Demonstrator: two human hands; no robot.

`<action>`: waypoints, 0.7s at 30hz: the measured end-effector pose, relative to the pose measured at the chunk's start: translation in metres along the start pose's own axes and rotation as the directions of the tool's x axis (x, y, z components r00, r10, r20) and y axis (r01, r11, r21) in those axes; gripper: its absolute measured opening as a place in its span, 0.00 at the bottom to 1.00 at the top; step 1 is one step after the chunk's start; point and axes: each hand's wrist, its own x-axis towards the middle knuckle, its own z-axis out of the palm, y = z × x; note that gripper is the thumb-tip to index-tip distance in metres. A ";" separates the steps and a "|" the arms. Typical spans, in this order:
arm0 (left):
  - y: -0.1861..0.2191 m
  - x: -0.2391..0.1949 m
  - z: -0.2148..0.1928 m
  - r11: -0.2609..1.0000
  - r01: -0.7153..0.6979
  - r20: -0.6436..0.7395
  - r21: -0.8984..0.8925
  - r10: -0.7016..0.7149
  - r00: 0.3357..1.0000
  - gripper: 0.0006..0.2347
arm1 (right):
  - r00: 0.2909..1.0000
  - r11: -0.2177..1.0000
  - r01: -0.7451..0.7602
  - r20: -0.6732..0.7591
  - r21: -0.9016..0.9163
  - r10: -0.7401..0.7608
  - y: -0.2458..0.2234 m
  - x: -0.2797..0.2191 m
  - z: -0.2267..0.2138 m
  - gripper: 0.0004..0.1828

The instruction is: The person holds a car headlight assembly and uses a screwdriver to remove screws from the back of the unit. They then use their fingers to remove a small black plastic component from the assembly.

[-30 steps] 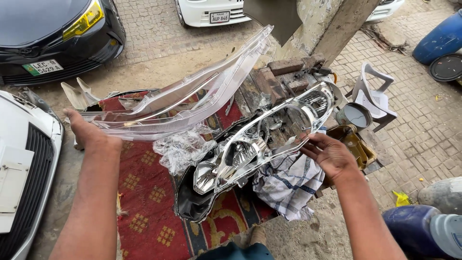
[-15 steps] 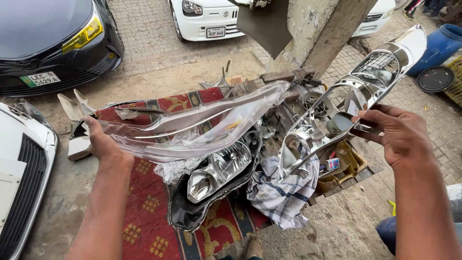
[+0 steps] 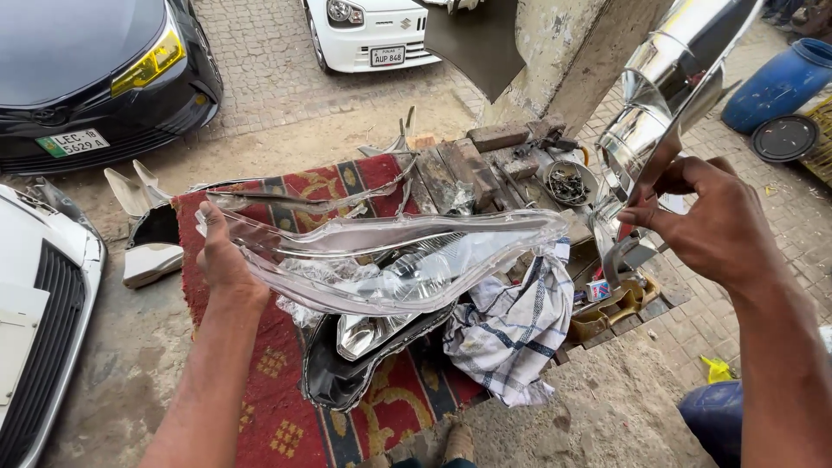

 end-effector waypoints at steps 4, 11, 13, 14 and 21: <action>-0.008 -0.002 0.002 1.000 0.010 0.002 -0.004 -0.010 1.000 0.21 | 0.993 0.993 0.108 0.052 -0.054 -0.105 -0.022 -0.005 -0.003 0.19; -0.027 -0.004 0.009 0.998 0.006 0.102 0.060 -0.012 0.995 0.33 | 0.888 0.899 0.432 0.213 -0.076 -0.408 -0.054 -0.001 0.031 0.18; -0.034 -0.006 0.010 1.000 0.021 0.121 0.003 -0.021 0.992 0.36 | 0.874 0.895 0.440 0.265 -0.078 -0.407 -0.057 0.001 0.053 0.15; -0.043 0.000 0.007 0.999 -0.031 0.166 0.013 0.028 0.986 0.33 | 0.847 0.867 0.491 0.282 -0.089 -0.450 -0.054 0.004 0.068 0.16; -0.058 0.010 0.001 1.000 -0.008 0.197 -0.001 0.008 0.980 0.34 | 0.684 0.715 0.680 0.494 -0.164 -0.537 -0.048 -0.008 0.145 0.13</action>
